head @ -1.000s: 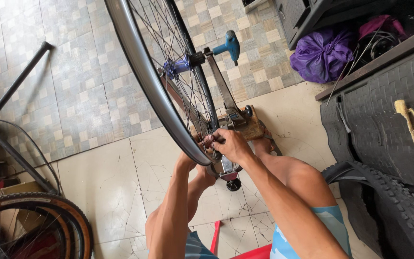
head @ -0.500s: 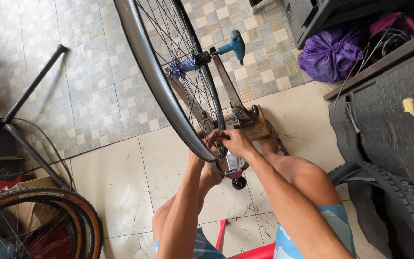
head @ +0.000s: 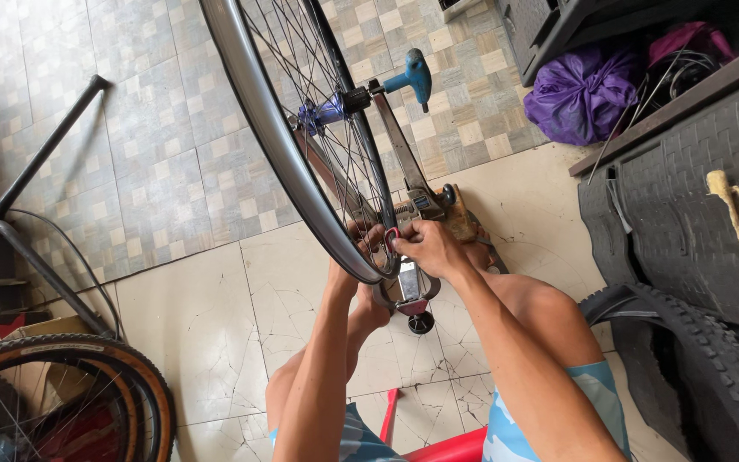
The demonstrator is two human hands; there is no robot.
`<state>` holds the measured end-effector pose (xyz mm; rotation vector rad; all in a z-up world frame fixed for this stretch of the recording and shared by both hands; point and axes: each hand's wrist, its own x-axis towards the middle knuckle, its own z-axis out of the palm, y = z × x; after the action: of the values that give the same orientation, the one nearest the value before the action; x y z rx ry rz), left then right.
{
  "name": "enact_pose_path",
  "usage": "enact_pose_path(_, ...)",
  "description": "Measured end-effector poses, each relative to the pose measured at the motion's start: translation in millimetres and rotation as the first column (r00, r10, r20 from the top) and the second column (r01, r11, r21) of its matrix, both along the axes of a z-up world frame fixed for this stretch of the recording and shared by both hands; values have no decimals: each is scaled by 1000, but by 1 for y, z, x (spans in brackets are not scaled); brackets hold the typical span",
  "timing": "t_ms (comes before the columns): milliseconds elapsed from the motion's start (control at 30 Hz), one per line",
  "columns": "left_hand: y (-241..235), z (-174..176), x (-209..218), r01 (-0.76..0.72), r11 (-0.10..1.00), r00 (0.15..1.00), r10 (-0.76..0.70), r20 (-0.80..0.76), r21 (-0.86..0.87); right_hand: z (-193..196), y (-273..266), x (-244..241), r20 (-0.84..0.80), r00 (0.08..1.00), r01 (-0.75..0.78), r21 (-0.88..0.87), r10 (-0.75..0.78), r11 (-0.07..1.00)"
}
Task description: The person uses a spoke wrench to adjust the tension of the spokes on a bicycle wheel mounted on a truing stand. They repeatedly spin the wheel to check alignment and make small adjustments to the spokes.
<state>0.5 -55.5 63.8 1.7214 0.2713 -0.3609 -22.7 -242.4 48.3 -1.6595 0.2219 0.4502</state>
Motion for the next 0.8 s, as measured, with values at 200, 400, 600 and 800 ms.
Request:
enact_pose_path(200,4,-32,5,-13,992,1000,10,-25,-128,5,6,-1,20,999,-24,-90,26,996)
enact_pose_path(400,11,-27,9,64,953,995,-83,-52,-297,43,11,-3,44,993,-88,-314,108,945)
enact_pose_path(600,25,-18,8,176,893,915,-304,-266,-414,49,11,-3,66,992,-89,-252,109,964)
enact_pose_path(800,26,-21,14,191,918,891,-311,-330,-348,39,12,-4,60,987,-124,-282,146,952)
